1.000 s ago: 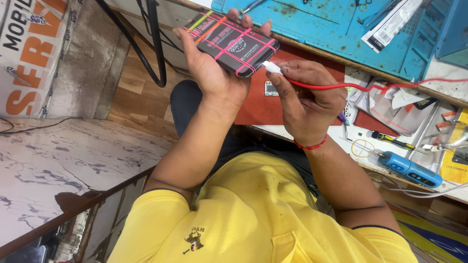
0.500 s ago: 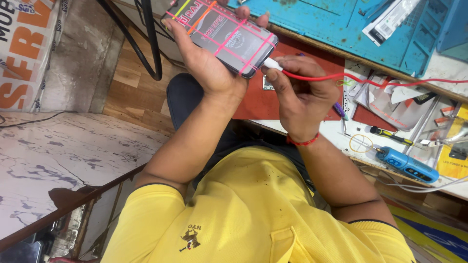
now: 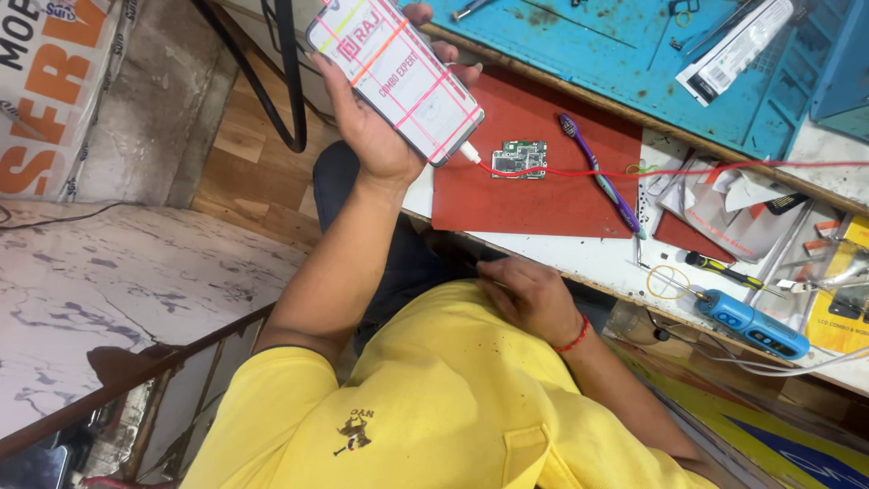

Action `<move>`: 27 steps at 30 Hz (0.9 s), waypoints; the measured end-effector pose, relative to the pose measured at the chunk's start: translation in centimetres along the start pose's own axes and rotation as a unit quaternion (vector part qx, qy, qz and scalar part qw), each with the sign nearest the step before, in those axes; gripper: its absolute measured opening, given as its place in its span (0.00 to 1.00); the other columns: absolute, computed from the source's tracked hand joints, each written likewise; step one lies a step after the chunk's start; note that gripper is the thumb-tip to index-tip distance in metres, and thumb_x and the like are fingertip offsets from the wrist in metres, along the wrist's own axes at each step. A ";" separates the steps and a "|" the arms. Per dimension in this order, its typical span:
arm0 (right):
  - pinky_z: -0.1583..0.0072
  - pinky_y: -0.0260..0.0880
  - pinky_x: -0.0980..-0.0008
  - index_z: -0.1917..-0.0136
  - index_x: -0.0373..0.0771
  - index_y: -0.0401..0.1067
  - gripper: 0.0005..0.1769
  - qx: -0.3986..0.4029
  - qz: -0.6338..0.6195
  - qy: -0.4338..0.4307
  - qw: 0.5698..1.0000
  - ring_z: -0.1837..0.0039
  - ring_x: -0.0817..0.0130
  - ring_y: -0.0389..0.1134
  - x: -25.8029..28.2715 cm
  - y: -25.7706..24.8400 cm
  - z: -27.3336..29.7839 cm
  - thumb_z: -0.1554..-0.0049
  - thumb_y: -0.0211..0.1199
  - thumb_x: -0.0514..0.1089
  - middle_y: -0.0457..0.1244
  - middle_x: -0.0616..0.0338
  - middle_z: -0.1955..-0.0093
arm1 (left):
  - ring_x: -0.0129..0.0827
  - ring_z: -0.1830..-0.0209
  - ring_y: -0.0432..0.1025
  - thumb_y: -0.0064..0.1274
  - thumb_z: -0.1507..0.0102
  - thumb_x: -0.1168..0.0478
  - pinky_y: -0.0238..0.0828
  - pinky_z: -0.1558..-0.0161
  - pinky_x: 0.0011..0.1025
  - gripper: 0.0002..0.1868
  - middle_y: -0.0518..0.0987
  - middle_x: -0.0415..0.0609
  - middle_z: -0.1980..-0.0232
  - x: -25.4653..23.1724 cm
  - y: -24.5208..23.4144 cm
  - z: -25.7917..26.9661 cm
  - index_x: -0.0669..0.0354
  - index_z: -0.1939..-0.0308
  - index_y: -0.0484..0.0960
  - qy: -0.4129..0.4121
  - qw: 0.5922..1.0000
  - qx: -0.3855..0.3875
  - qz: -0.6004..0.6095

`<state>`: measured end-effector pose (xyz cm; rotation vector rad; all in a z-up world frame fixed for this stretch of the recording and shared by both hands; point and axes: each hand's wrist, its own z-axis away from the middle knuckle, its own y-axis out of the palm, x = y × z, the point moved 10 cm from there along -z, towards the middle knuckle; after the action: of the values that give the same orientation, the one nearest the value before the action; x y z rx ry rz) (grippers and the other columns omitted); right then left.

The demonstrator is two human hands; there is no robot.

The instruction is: The person cleans a small circuit board with a toothbrush and applies flux from a tube. They then connect a USB cable to a smartphone and hold the phone while the board remains on the desk.

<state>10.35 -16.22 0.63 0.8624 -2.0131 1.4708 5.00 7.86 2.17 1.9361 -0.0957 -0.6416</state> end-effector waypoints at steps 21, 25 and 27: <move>0.57 0.75 0.67 0.45 0.35 0.76 0.15 0.029 -0.067 0.042 0.996 0.60 0.62 0.73 0.7 -1.1 -2.5 0.46 0.72 0.37 0.69 0.54 0.59 | 0.40 0.46 0.75 0.25 0.28 0.26 0.79 0.44 0.50 0.46 0.70 0.55 0.34 1.2 1.7 0.7 0.55 0.19 0.54 -0.017 0.999 0.026 -0.035; 0.65 0.64 0.66 0.38 0.37 0.74 0.21 -0.039 -0.014 0.044 0.998 0.71 0.66 0.64 2.6 -5.8 -8.3 0.44 0.71 0.38 0.61 0.57 0.70 | 0.40 0.46 0.74 0.28 0.25 0.28 0.75 0.42 0.45 0.45 0.71 0.54 0.35 2.4 2.1 2.1 0.61 0.20 0.56 -0.009 0.998 0.020 -0.066; 0.63 0.63 0.64 0.30 0.38 0.71 0.28 -0.062 0.040 0.016 0.997 0.70 0.65 0.63 3.1 -7.8 -12.3 0.44 0.67 0.36 0.60 0.58 0.70 | 0.41 0.45 0.73 0.29 0.24 0.30 0.72 0.38 0.43 0.43 0.72 0.55 0.34 2.8 1.8 2.7 0.63 0.21 0.57 -0.007 0.997 0.005 -0.076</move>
<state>14.37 -6.73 11.43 0.7104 -2.1130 1.3766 6.53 3.86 1.79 1.9617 0.0385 -0.7569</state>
